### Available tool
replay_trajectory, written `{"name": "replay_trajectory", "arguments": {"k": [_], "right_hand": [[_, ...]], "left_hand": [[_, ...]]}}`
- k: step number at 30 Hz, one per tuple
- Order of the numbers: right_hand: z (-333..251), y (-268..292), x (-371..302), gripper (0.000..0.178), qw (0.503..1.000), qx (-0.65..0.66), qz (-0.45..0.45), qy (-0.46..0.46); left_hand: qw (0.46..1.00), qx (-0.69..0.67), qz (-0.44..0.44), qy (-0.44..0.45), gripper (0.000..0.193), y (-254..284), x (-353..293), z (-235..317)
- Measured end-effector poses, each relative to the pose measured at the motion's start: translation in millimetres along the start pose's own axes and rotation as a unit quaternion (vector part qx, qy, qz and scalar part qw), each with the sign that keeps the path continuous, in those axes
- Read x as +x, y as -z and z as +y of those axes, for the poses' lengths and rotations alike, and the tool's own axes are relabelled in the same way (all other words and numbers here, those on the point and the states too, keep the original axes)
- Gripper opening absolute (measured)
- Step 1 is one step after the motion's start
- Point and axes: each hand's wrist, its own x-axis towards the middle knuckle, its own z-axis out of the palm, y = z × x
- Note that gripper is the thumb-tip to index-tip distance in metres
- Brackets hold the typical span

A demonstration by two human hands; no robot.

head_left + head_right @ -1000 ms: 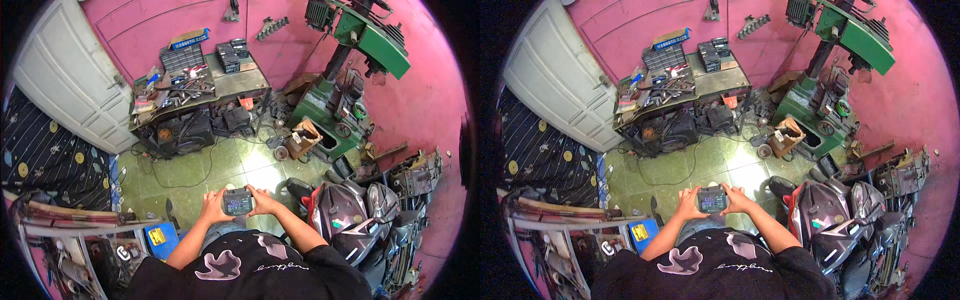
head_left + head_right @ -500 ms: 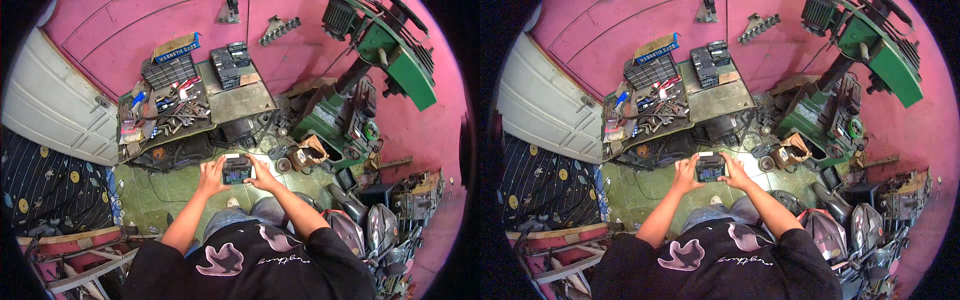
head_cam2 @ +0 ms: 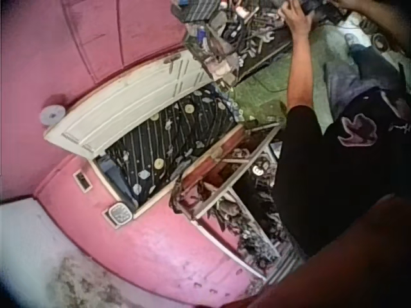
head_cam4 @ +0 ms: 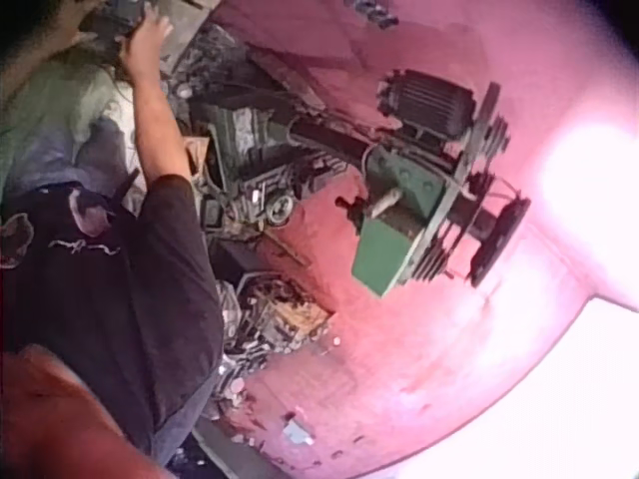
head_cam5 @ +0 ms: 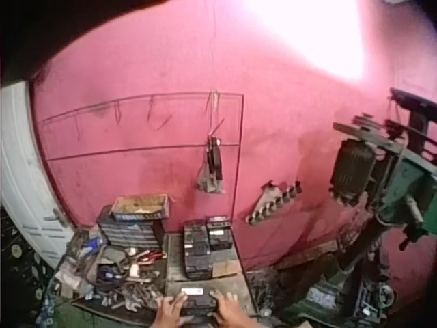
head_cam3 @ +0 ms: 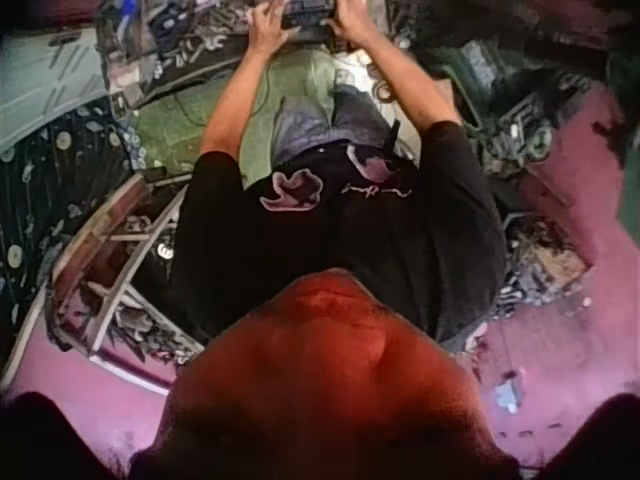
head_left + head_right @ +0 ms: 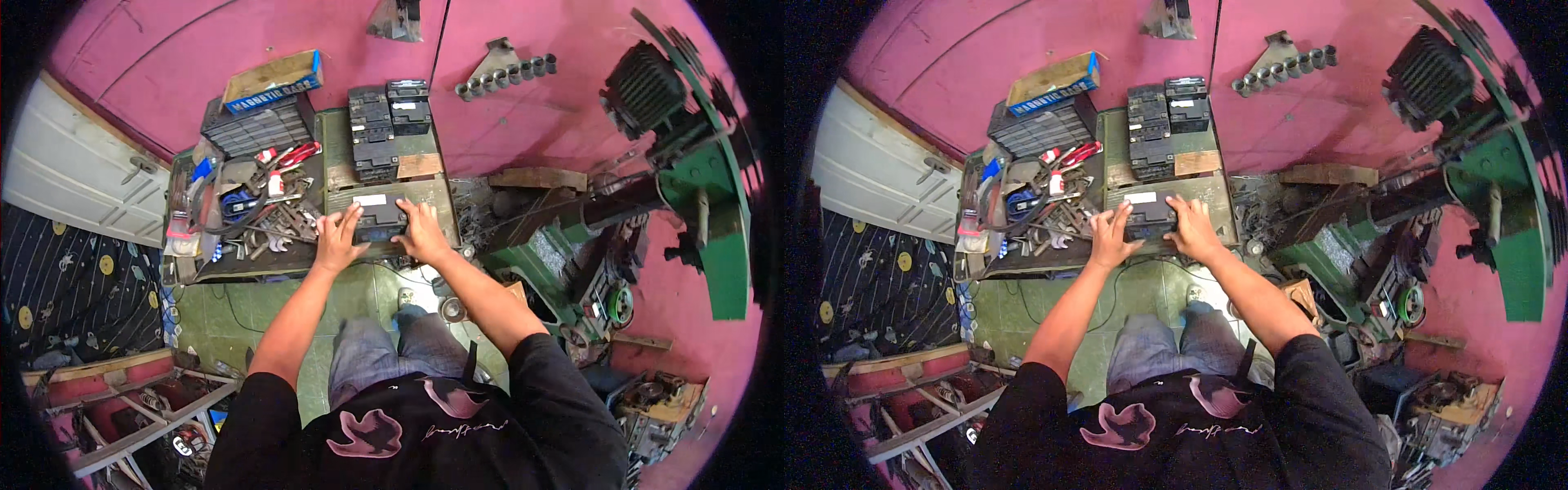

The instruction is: The person cleans several small metal blocks and yellow boxes in a workshop. They pick up each item from a shelf, wipe it with a cloth, and place it on a workbench. The person handles the items one at a time, repeating the wiping process for each object.

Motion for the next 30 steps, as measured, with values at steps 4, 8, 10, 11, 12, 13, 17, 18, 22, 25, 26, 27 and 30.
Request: {"name": "replay_trajectory", "arguments": {"k": [4, 8, 10, 11, 12, 13, 17, 18, 22, 25, 26, 27, 30], "right_hand": [[49.9, -17.1, 31.9, 0.090, 1.000, 0.001, -0.009, 0.016], [79.6, -39.3, 41.8, 0.086, 0.999, 0.033, -0.003, 0.015], [90.8, -50.2, 39.5, 0.085, 0.998, 0.057, -0.001, 0.013], [98.0, -54.4, 39.2, 0.084, 0.998, 0.054, -0.005, 0.014], [101.0, -55.0, 42.7, 0.084, 0.999, 0.051, -0.006, 0.016], [101.9, -56.1, 44.0, 0.083, 0.999, 0.048, -0.007, 0.018], [99.4, -59.6, 46.5, 0.082, 0.999, 0.030, -0.017, 0.009], [99.5, -60.7, 47.1, 0.082, 1.000, 0.012, -0.018, 0.011], [95.3, -62.7, 44.5, 0.083, 0.999, -0.034, 0.027, 0.027], [91.0, -61.0, 42.8, 0.079, 0.997, -0.054, 0.047, 0.022], [90.9, -61.0, 43.5, 0.078, 0.997, -0.057, 0.043, 0.014], [90.4, -61.5, 43.6, 0.077, 0.997, -0.060, 0.040, 0.006], [90.9, -60.9, 49.7, 0.075, 0.998, -0.053, 0.033, -0.019]], "left_hand": [[1.000, 0.022, 0.006, 0.020, 0.113, -49.8, 13.9, -26.1], [0.998, 0.032, 0.006, 0.046, 0.107, -83.1, 14.5, -38.6], [0.998, 0.041, -0.012, 0.044, 0.105, -88.4, 12.9, -42.3], [0.998, 0.044, -0.016, 0.040, 0.105, -91.9, 12.8, -44.6], [0.998, 0.049, -0.020, 0.033, 0.105, -92.1, 12.8, -47.8], [0.998, 0.052, -0.029, 0.032, 0.104, -92.6, 12.4, -49.1], [0.997, 0.042, -0.023, 0.059, 0.100, -96.0, 8.3, -51.0], [0.996, 0.041, -0.030, 0.069, 0.098, -95.5, 8.2, -51.6], [0.994, 0.036, -0.049, 0.096, 0.090, -89.4, 9.6, -48.3], [0.990, 0.017, -0.036, 0.138, 0.084, -89.0, 11.4, -43.1], [0.989, 0.018, -0.038, 0.141, 0.083, -89.1, 12.2, -42.3], [0.989, 0.019, -0.041, 0.143, 0.081, -89.4, 12.9, -41.6], [0.987, 0.029, -0.039, 0.153, 0.077, -90.7, 19.7, -39.4]]}}
